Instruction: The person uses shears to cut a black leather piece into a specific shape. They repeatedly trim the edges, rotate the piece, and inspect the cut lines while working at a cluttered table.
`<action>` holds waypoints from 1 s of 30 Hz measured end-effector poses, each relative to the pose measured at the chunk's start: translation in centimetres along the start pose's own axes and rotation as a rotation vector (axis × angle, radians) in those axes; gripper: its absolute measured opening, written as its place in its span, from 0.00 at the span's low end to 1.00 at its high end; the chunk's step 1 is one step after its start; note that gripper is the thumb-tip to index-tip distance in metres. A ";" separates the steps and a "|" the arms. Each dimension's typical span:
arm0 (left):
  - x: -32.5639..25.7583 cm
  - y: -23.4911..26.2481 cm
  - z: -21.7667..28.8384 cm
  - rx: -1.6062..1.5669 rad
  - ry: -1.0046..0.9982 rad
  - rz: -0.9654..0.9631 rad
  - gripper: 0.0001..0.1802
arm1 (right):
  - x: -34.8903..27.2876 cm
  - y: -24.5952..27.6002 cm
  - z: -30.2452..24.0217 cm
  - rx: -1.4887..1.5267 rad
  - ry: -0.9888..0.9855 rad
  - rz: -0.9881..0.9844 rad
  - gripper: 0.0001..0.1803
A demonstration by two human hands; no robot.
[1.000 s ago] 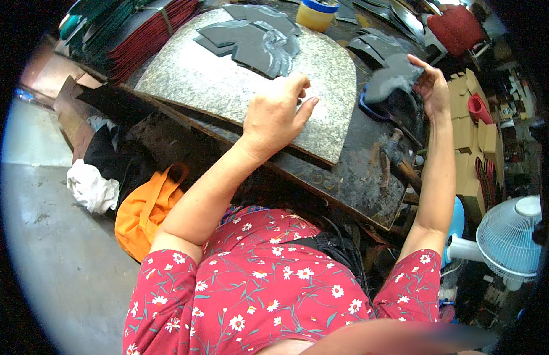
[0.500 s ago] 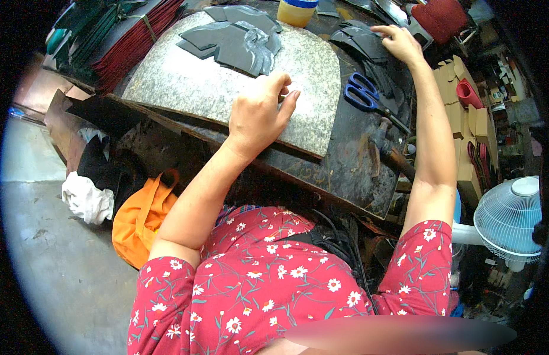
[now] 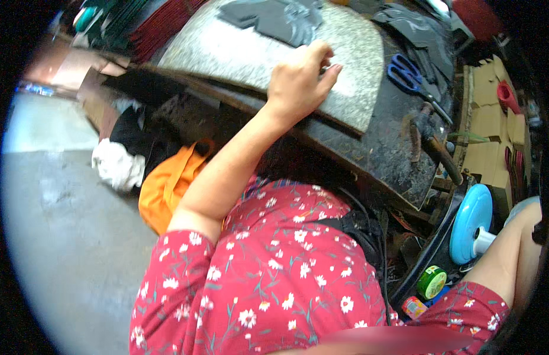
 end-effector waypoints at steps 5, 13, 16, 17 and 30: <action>-0.3 -0.4 0.1 -0.057 0.010 0.005 0.13 | -4.3 0.1 1.6 -0.069 -0.114 -0.068 0.15; 0.0 -0.2 0.1 0.003 -0.040 -0.005 0.12 | -7.4 0.6 3.4 -0.120 -0.191 -0.088 0.15; 0.0 -0.2 0.3 -0.025 -0.028 -0.034 0.12 | -7.4 0.0 3.2 -0.125 -0.192 -0.095 0.14; 0.1 -0.3 0.3 -0.042 -0.035 -0.025 0.12 | -7.4 -0.3 3.0 -0.129 -0.190 -0.088 0.14; -2.7 2.4 2.7 -0.058 -0.392 -0.121 0.10 | -4.0 -2.0 -1.0 -0.049 -0.077 0.009 0.13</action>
Point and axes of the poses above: each hand's wrist, its own x-axis towards the middle knuckle, its own y-axis out of the back of the hand, z = x × y, the point moved 2 cm from there along x, towards the middle knuckle, and after that the axes turned 3 degrees about -y, right-handed, at the moved point
